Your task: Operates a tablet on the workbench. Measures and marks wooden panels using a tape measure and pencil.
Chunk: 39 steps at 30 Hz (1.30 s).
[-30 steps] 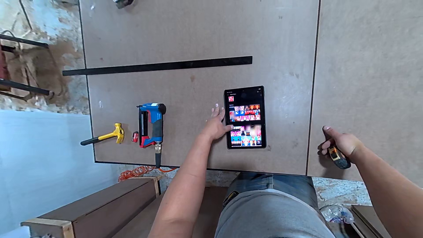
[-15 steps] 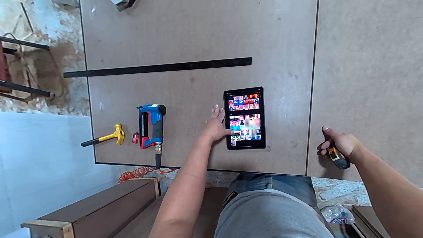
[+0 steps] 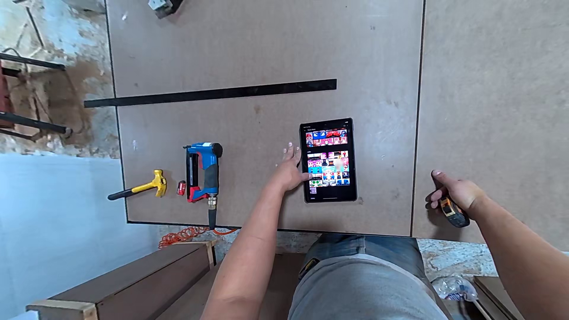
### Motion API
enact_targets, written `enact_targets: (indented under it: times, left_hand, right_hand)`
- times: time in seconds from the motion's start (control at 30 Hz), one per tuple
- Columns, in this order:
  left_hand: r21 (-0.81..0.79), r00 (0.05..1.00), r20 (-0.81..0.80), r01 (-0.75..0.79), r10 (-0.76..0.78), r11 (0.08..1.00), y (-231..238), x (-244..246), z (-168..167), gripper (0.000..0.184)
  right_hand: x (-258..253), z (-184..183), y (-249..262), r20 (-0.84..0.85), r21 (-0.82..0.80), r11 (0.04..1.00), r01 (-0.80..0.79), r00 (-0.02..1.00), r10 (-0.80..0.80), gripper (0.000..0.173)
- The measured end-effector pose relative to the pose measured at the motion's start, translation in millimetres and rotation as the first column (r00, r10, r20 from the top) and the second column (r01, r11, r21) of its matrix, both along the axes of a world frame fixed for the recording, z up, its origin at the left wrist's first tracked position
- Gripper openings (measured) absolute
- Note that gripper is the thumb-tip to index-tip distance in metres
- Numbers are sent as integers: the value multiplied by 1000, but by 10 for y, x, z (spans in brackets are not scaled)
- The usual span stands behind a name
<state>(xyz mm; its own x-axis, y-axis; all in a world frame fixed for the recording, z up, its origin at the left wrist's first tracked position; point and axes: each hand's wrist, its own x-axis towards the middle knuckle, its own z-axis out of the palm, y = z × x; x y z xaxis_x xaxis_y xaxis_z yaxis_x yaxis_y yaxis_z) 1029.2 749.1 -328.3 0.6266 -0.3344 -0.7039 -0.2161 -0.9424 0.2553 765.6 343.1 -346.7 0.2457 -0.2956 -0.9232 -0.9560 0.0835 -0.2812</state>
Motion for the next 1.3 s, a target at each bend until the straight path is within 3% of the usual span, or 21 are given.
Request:
enact_targets:
  times: [0.8, 1.3]
  left_hand:
    - [-19, 1000, 13, -2, 2, 1000, 8, 1, 6, 90]
    - [-22, 1000, 9, -5, 5, 1000, -6, -4, 18, 97]
  right_hand:
    - [5, 4, 0, -10, 12, 1000, 10, 1000, -10, 87]
    - [-9, -36, -23, -8, 13, 1000, 0, 1000, 0, 88]
